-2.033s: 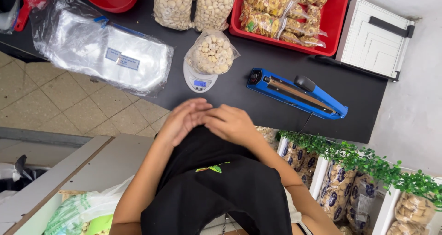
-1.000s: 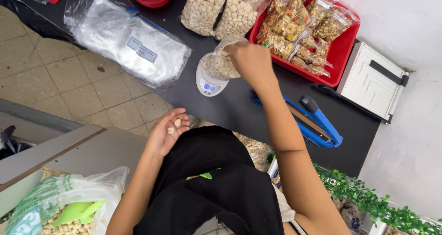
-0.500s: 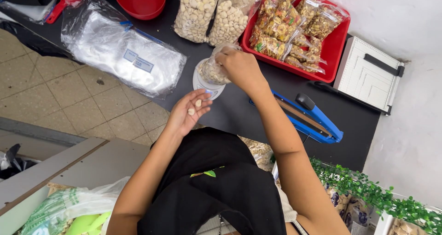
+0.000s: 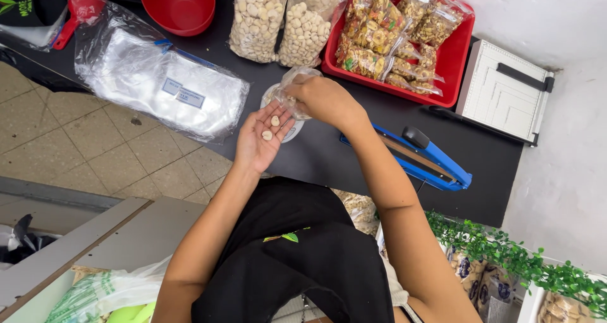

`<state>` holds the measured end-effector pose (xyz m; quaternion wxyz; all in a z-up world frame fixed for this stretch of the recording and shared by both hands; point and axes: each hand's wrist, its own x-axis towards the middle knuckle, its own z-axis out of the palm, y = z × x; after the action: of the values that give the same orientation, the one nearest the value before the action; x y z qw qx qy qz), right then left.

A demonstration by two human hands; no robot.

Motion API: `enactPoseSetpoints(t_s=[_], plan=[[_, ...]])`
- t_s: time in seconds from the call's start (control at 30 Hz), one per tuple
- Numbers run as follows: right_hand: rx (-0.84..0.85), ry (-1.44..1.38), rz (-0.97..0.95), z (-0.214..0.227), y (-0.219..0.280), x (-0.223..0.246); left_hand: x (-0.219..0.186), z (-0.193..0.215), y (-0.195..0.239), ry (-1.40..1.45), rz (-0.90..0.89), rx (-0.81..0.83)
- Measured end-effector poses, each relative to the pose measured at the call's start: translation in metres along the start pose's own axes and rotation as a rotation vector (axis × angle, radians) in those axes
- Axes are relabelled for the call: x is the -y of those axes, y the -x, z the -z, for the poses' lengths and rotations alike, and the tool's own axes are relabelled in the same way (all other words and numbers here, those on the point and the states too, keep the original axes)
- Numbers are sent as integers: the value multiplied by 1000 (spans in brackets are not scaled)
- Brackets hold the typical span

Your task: Bagging nuts from a large sack into smaller plastic bags and weighing them on a digital scale

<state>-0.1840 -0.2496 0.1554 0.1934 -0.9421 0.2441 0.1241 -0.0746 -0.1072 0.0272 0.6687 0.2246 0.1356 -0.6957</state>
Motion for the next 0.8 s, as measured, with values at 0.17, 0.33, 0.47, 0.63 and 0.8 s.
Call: enactPoseSetpoints(t_s=[0.17, 0.33, 0.47, 0.63, 0.8], plan=[[20, 52, -23, 6, 1, 6, 0, 1, -2, 3, 1, -3], [44, 63, -8, -6, -6, -5, 4, 15, -9, 3, -2, -8], [32, 84, 29, -25, -20, -19, 5, 17, -12, -17, -10, 44], [-32, 193, 36, -40, -27, -27, 4, 18, -14, -20, -14, 82], [-126, 135, 52, -44, -22, -31, 1, 15, -11, -3, 12, 97]])
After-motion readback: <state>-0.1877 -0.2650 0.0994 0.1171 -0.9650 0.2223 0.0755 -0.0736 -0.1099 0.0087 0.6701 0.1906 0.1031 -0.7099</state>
